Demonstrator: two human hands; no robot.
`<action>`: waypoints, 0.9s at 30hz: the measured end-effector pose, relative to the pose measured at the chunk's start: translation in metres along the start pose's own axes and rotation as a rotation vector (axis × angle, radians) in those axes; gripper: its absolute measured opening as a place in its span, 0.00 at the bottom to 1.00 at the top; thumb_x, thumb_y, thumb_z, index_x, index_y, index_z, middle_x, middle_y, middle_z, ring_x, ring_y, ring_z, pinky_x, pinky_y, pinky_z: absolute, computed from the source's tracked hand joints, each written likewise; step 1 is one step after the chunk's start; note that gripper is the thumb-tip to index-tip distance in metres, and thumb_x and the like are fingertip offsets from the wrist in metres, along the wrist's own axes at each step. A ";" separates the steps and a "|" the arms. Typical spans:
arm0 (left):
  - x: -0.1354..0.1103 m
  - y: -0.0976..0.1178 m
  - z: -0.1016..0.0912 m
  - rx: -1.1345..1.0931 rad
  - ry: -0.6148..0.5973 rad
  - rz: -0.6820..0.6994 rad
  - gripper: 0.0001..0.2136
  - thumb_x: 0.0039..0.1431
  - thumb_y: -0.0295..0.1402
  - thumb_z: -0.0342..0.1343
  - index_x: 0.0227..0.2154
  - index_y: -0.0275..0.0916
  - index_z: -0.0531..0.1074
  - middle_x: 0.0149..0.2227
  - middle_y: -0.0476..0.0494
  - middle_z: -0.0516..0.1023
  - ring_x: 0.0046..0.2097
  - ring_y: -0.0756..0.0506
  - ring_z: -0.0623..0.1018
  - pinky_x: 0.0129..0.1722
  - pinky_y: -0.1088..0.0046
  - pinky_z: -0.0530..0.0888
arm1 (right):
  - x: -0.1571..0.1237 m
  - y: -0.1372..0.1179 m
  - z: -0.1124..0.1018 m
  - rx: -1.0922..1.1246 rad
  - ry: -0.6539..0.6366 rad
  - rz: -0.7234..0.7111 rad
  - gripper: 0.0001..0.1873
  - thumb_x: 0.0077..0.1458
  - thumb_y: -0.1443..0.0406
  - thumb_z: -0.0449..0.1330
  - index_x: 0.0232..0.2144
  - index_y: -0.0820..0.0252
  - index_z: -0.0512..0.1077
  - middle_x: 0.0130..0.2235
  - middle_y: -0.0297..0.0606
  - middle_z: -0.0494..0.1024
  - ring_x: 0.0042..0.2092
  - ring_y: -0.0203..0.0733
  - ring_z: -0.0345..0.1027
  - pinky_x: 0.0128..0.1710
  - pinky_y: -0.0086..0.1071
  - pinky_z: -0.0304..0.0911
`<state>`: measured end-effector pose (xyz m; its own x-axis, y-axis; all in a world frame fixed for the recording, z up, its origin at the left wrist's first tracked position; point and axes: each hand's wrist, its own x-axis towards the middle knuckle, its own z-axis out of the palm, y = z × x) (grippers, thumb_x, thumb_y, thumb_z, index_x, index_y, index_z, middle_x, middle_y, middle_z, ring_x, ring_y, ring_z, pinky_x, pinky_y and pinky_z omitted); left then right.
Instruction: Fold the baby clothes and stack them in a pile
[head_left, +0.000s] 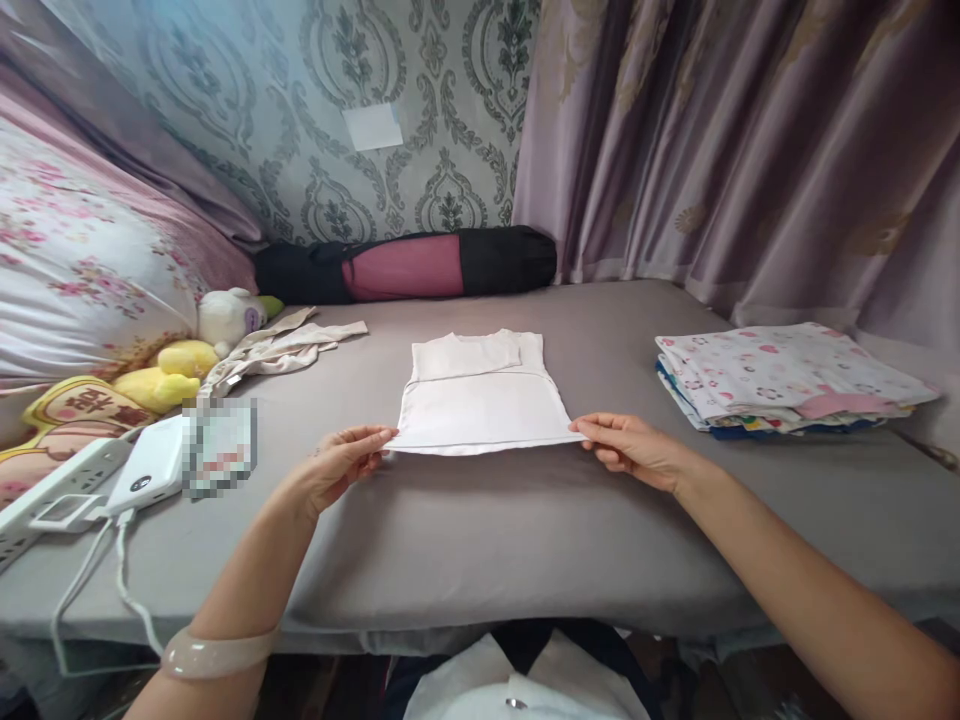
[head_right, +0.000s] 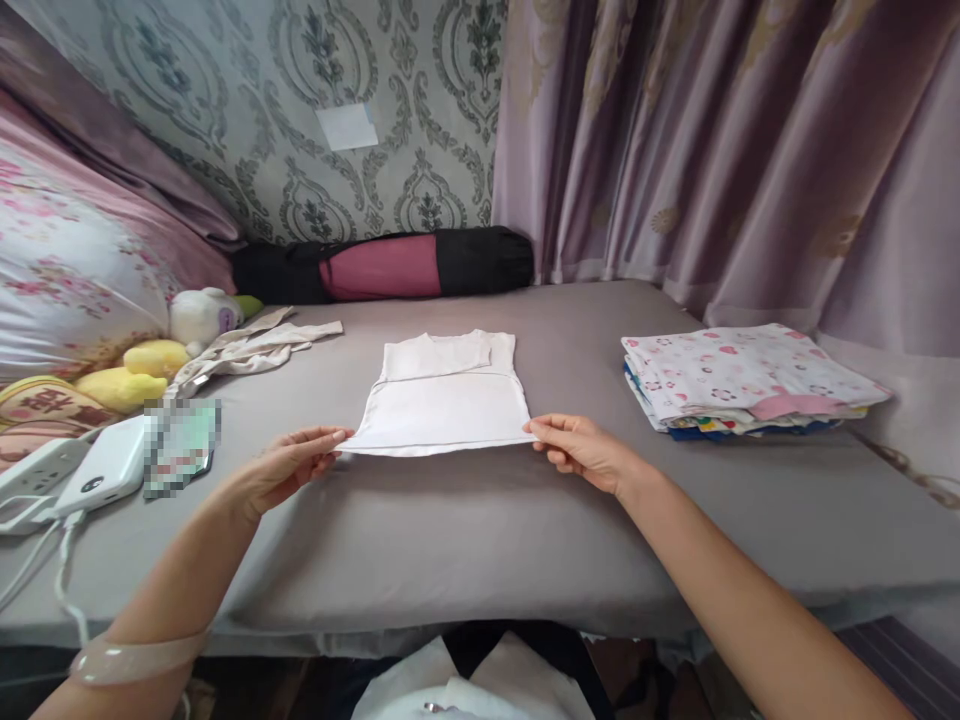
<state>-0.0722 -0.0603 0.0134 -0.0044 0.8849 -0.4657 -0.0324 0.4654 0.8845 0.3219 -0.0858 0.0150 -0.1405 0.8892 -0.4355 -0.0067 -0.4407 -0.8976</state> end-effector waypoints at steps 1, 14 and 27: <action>0.002 0.003 0.002 -0.070 0.015 -0.007 0.09 0.44 0.28 0.69 0.31 0.34 0.79 0.24 0.48 0.73 0.22 0.56 0.68 0.20 0.83 0.65 | 0.003 -0.002 -0.001 0.074 0.012 -0.013 0.19 0.42 0.57 0.72 0.34 0.62 0.75 0.27 0.32 0.72 0.20 0.24 0.53 0.16 0.21 0.47; 0.051 0.035 0.043 -0.310 0.056 0.261 0.09 0.61 0.37 0.56 0.39 0.38 0.73 0.49 0.39 0.79 0.51 0.45 0.78 0.46 0.71 0.76 | 0.052 -0.031 0.037 -0.102 0.195 -0.385 0.27 0.65 0.60 0.47 0.65 0.55 0.56 0.64 0.44 0.64 0.63 0.44 0.61 0.56 0.40 0.66; 0.137 0.035 0.071 -0.160 0.175 0.471 0.20 0.57 0.46 0.59 0.47 0.38 0.70 0.51 0.36 0.76 0.54 0.43 0.76 0.52 0.67 0.72 | 0.133 -0.037 0.048 -0.548 0.316 -0.486 0.32 0.67 0.60 0.41 0.70 0.59 0.42 0.63 0.46 0.66 0.62 0.43 0.61 0.60 0.40 0.60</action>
<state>-0.0034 0.0786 -0.0181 -0.2213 0.9748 -0.0281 -0.1389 -0.0030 0.9903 0.2557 0.0426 -0.0066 0.0415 0.9952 0.0886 0.5038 0.0557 -0.8620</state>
